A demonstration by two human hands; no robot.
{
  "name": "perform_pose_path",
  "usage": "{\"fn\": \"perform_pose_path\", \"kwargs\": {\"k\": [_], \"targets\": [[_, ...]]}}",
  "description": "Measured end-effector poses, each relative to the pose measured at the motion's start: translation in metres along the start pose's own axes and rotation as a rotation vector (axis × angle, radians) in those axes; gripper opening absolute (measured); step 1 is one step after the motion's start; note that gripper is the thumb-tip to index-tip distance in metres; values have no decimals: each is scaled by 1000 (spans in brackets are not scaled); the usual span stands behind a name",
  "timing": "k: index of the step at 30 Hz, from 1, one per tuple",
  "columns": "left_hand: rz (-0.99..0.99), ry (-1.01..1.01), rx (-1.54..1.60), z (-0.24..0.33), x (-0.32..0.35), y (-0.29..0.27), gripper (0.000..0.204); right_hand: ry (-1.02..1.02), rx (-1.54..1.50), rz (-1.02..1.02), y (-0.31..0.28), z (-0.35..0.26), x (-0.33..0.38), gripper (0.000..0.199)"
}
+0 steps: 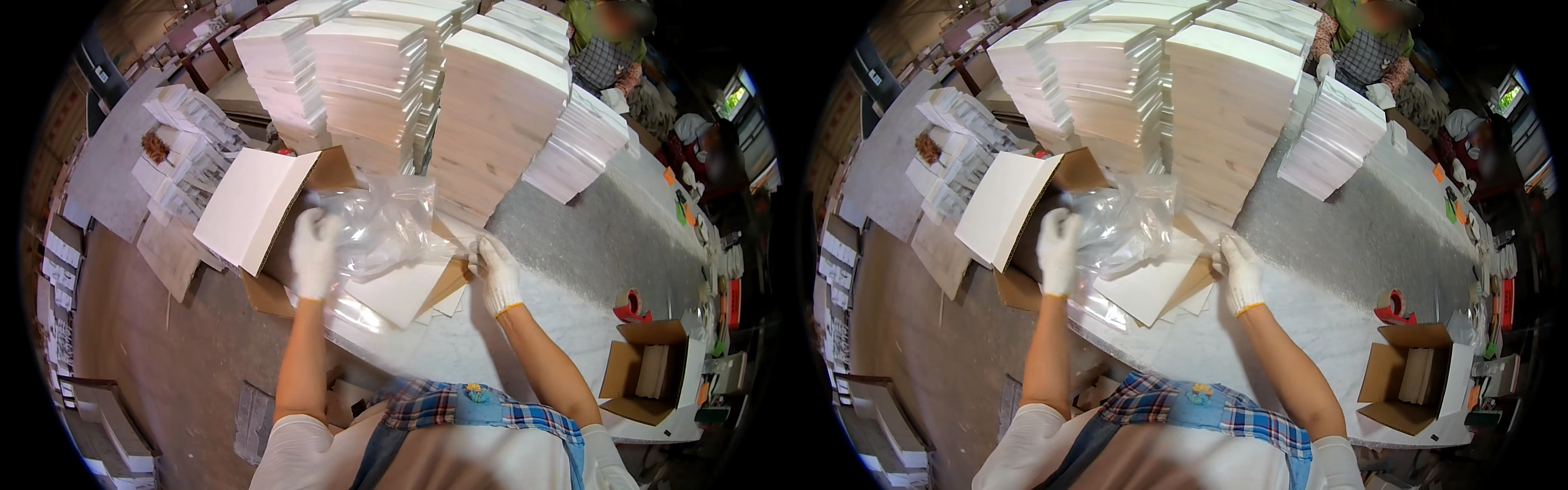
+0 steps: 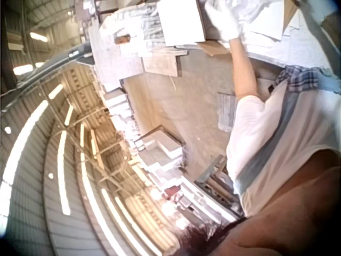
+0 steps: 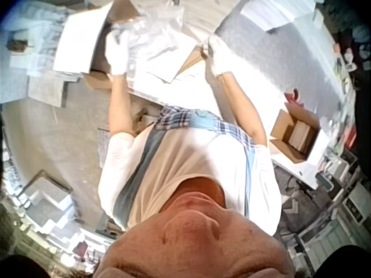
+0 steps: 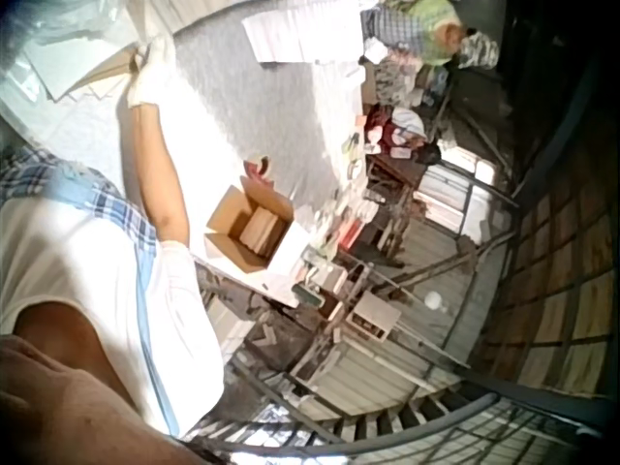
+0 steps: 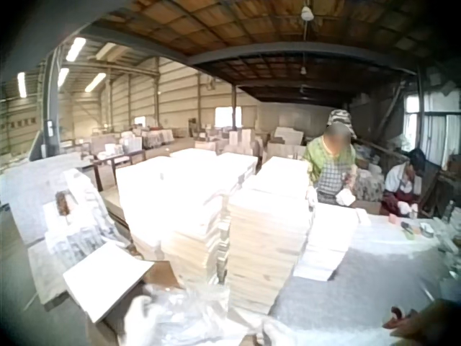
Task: The person wraps small white rectangular items in clear plastic bags and places them into a cardboard box. They repeat this process multiple times, handling each item individually and stacking the wrapped items inside the box.
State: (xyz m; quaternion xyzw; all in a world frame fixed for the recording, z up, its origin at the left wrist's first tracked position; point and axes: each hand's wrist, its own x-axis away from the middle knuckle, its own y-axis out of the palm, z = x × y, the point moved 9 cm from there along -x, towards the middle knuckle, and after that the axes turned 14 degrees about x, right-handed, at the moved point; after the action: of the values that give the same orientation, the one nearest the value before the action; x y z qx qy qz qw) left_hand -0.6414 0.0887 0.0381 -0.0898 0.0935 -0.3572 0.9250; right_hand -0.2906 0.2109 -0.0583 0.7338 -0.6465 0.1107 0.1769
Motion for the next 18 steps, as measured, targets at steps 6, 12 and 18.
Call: {"fn": "perform_pose_path", "kwargs": {"k": [6, 12, 18], "targets": [[-272, 508, -457, 60, 66, 115, 62, -97, 9, -75, 21, -28, 17, 33], [-329, 693, -515, 22, 54, 129, 18, -170, -109, 18, -5, -39, 15, 29], [-325, 656, -869, 15, 22, 105, 6, -161, -375, 291, -91, -56, -4, 21]]}}
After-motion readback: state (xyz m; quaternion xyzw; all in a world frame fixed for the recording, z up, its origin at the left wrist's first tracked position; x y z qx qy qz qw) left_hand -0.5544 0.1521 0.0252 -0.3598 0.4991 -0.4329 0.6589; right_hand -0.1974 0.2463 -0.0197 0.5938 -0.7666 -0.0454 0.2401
